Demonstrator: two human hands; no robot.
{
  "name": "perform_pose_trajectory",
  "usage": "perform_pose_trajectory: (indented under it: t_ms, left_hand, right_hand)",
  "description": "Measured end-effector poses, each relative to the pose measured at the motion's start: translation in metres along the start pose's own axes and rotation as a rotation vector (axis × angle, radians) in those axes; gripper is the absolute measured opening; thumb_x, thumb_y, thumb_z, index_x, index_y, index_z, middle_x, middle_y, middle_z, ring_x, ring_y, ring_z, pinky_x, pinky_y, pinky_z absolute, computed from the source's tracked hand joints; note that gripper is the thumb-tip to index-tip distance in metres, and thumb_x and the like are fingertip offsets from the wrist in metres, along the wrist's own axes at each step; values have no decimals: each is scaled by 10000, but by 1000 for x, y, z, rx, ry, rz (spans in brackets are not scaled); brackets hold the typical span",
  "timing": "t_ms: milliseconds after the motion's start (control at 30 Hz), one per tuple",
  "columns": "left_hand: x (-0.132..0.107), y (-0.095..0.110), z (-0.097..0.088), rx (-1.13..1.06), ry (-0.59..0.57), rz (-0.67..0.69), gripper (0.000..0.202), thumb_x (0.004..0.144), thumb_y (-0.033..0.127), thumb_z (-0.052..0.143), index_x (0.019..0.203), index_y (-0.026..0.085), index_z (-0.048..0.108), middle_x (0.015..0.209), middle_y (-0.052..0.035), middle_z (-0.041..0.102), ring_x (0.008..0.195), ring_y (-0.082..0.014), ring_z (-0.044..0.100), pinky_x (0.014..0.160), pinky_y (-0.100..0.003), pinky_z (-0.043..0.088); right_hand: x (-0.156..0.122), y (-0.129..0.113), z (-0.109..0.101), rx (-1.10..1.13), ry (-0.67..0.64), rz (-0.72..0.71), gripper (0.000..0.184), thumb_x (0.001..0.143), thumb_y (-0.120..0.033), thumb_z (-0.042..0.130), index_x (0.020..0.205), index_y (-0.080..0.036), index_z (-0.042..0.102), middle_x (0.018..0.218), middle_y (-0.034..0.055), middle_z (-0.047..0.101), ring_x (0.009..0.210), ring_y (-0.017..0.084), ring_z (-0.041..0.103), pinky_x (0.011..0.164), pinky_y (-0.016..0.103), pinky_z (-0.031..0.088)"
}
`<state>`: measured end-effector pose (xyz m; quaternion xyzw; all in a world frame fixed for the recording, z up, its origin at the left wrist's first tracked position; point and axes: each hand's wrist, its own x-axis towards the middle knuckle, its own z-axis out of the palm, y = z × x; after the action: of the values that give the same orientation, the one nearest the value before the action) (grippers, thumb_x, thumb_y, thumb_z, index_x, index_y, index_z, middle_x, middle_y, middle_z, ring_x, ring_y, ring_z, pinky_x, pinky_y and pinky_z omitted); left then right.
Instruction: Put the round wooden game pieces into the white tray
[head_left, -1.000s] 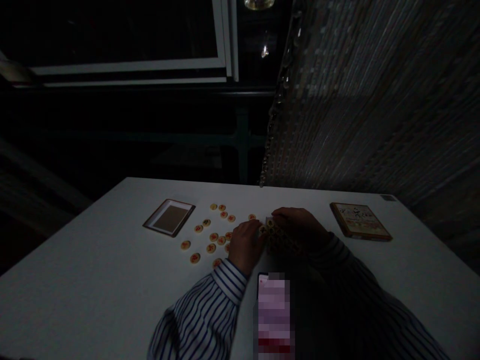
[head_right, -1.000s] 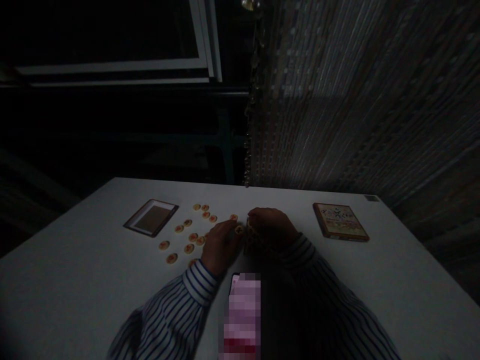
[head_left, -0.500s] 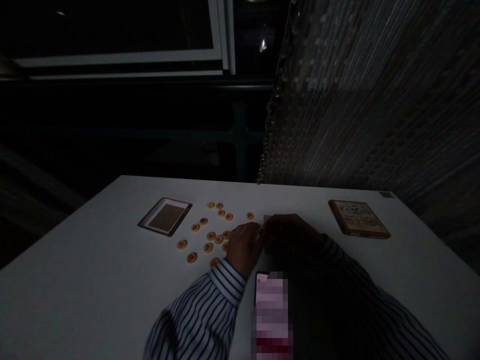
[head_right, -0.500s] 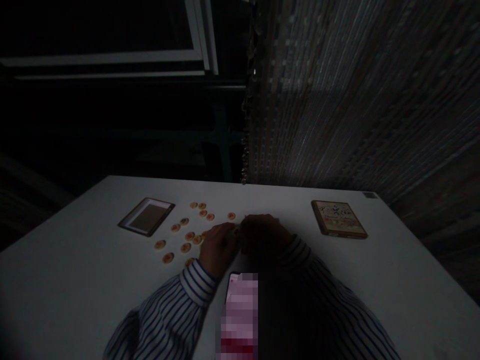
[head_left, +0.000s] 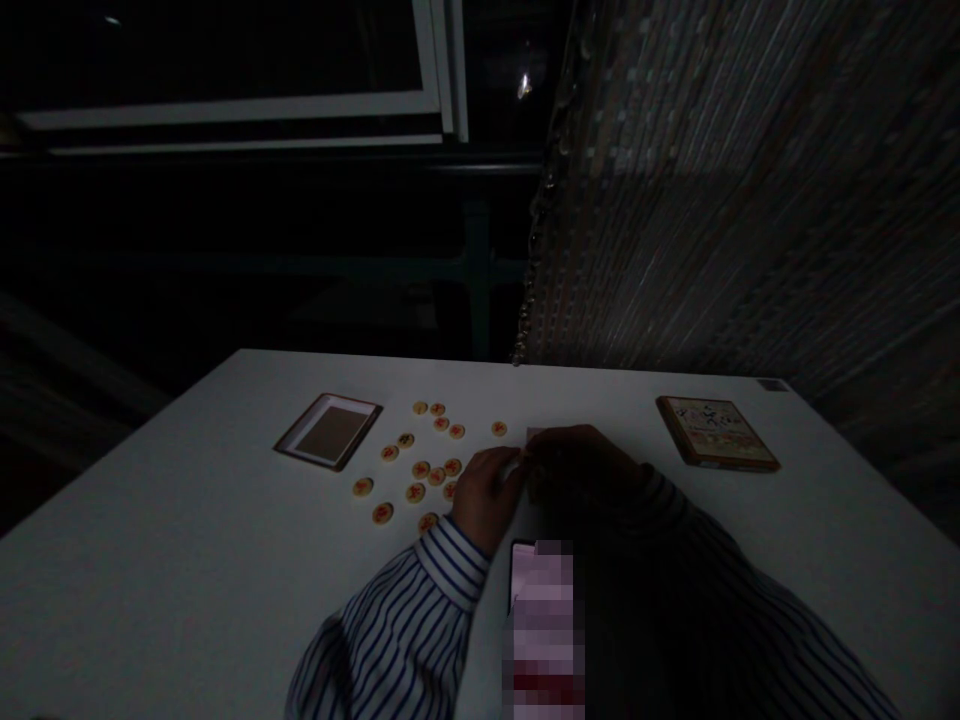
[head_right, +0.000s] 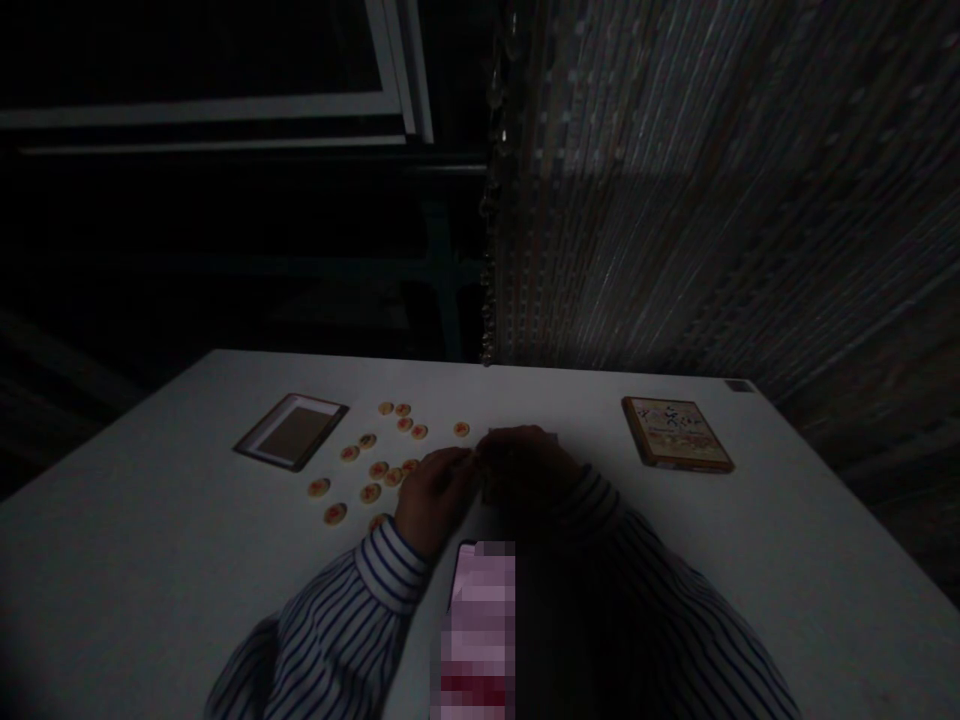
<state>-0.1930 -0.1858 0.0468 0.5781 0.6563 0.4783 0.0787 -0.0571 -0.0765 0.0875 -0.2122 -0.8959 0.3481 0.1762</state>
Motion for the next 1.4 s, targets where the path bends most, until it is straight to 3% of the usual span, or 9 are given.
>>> perform_pose_trajectory:
  t_ms: [133,433,800,1133,1400]
  left_hand:
    - [0,-2,1,-114,30,-102,172,795,264,509,911,197,618,895,-37,659,838,-144,604,767,-281,498]
    - [1,5,0,-280,-35,-251,177,766,278,532,871,181,637,833,-38,674,777,-143,618,719,-247,497]
    - [7,15,-3,-458,69,-435,177,666,259,625,786,131,649,737,-62,684,687,-151,630,638,-241,500]
    - [6,15,0,-528,131,-498,182,661,249,629,805,143,665,784,-60,690,739,-155,636,689,-240,507]
    - [4,13,0,-518,92,-500,165,687,247,601,811,162,668,806,-55,690,768,-159,631,712,-246,503]
  right_hand:
    - [1,9,2,244,-50,-5,204,753,-246,523,908,-166,630,909,57,671,835,170,622,746,294,492]
    - [1,9,5,192,-2,-9,189,747,-284,548,858,-175,657,813,51,681,735,166,632,665,276,504]
    - [2,7,5,172,34,-26,180,752,-287,543,866,-181,633,835,44,672,769,166,618,685,274,482]
    - [2,-7,7,145,56,22,205,760,-346,535,870,-192,611,759,25,661,686,143,611,607,249,467]
    - [3,-3,8,67,47,6,198,797,-339,487,855,-189,603,777,31,658,701,139,608,623,254,469]
